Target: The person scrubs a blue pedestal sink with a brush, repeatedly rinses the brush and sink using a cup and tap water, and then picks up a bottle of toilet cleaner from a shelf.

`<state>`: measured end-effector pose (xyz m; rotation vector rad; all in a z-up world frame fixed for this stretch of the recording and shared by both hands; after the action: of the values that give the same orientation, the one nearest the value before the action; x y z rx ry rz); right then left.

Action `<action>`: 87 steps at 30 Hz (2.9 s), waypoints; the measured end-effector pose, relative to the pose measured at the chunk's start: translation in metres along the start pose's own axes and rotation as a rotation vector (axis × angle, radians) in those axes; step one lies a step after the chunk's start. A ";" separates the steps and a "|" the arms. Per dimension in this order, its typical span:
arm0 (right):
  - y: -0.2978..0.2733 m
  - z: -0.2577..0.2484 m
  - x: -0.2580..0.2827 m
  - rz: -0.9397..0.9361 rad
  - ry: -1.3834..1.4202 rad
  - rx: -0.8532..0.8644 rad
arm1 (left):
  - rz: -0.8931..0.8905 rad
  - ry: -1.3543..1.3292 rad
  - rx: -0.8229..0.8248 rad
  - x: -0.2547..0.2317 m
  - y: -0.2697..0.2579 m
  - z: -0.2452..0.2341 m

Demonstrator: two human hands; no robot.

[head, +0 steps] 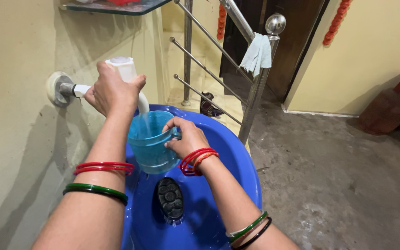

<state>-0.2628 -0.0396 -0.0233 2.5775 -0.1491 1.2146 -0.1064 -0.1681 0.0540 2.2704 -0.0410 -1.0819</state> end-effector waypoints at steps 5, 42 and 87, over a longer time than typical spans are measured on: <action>0.000 0.001 0.003 0.035 -0.006 -0.003 | -0.014 0.009 0.017 0.001 0.000 0.001; 0.021 0.010 0.009 -0.061 -0.043 -0.081 | -0.288 -0.338 0.010 0.073 -0.072 0.011; -0.001 -0.006 0.005 0.008 -0.093 0.016 | -0.759 -1.090 0.151 0.062 -0.117 0.032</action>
<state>-0.2638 -0.0364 -0.0163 2.6507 -0.1695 1.1031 -0.1147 -0.1077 -0.0675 1.5238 0.3259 -2.6596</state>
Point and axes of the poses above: each hand's wrist, its own y-axis towards the middle knuckle, its own z-axis out of the palm, x = y × z, the point moved 5 cm from there along y, towards the middle knuckle, and after that the axes turned 4 degrees about -y, right-handed, at the moved point
